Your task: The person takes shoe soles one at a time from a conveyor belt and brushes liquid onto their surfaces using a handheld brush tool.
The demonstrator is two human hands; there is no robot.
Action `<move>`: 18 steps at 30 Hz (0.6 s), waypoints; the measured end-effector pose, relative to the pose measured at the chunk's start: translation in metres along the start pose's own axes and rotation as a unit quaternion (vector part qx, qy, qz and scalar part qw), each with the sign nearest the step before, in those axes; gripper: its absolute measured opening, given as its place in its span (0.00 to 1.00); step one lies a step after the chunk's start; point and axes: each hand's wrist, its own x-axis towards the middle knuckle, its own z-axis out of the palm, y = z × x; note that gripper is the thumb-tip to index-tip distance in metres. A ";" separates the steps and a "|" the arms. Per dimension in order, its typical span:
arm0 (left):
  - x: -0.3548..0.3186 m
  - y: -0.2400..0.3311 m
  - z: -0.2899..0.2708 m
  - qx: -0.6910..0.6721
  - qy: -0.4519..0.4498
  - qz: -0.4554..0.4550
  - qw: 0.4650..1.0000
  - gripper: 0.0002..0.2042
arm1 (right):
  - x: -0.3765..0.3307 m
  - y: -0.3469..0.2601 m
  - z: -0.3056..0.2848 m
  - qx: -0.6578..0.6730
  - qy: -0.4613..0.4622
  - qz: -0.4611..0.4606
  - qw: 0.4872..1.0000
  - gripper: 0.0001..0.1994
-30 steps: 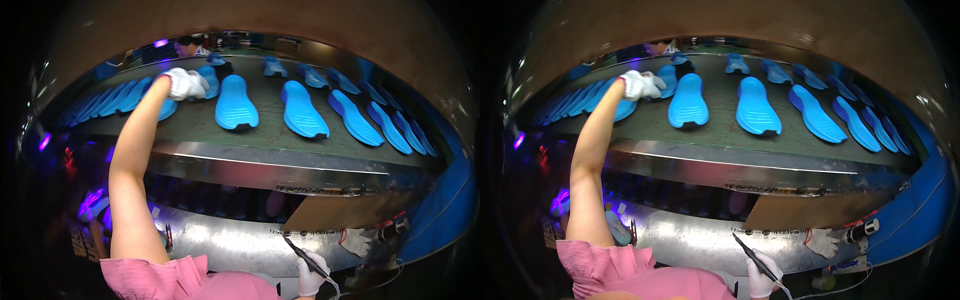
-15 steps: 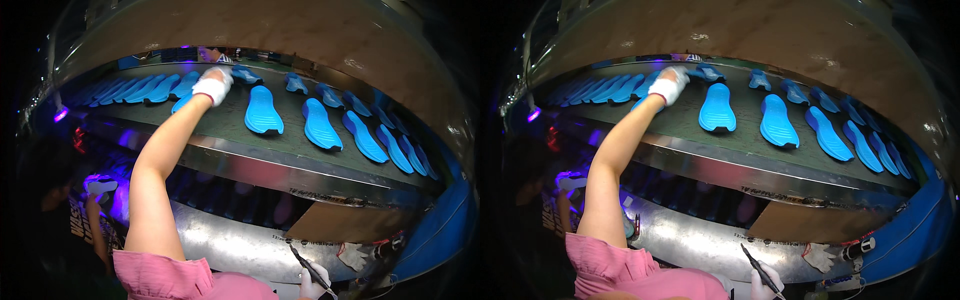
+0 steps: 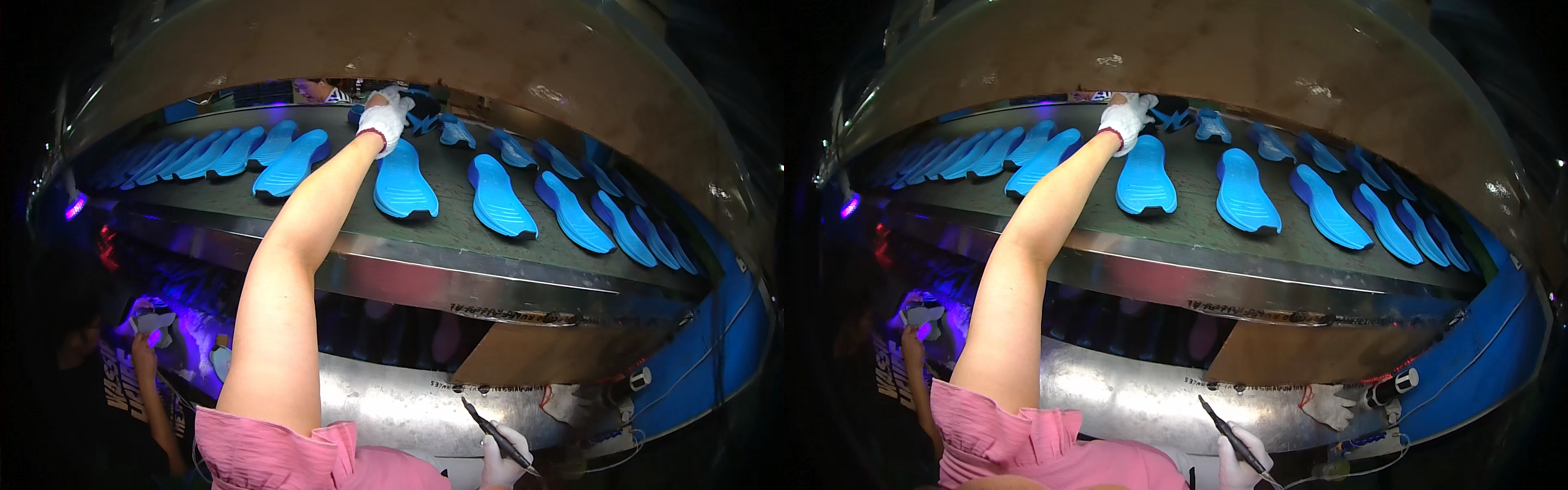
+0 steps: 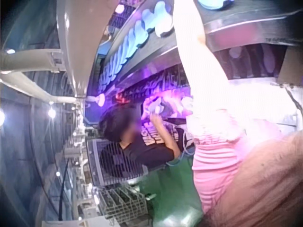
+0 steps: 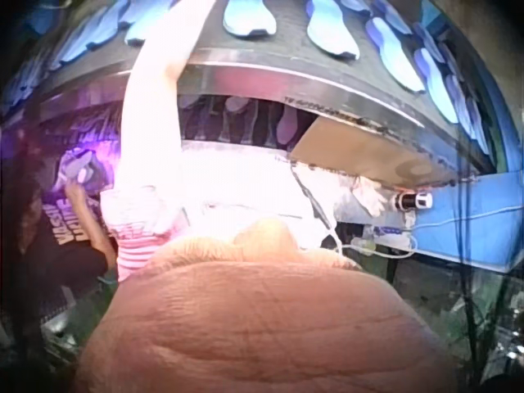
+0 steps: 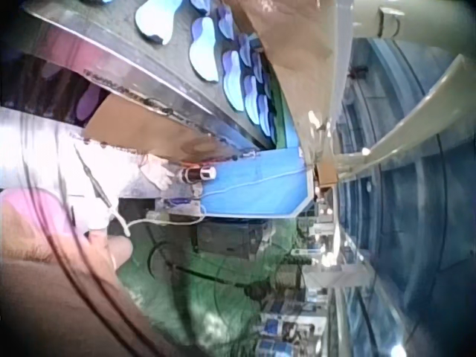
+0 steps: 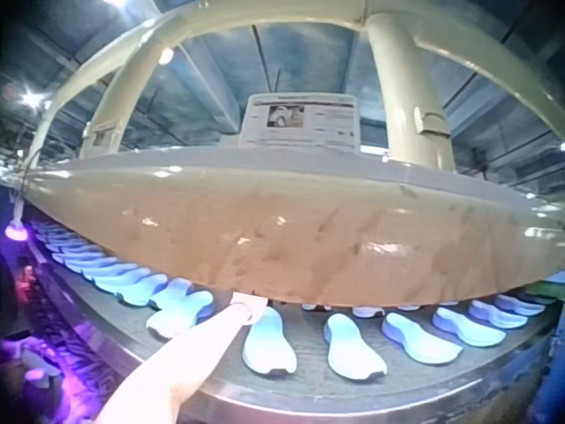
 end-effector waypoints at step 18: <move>-0.336 0.101 -0.104 -0.210 -0.174 0.405 0.873 0.11 | -0.021 0.007 -0.043 0.131 0.257 0.011 0.957 0.12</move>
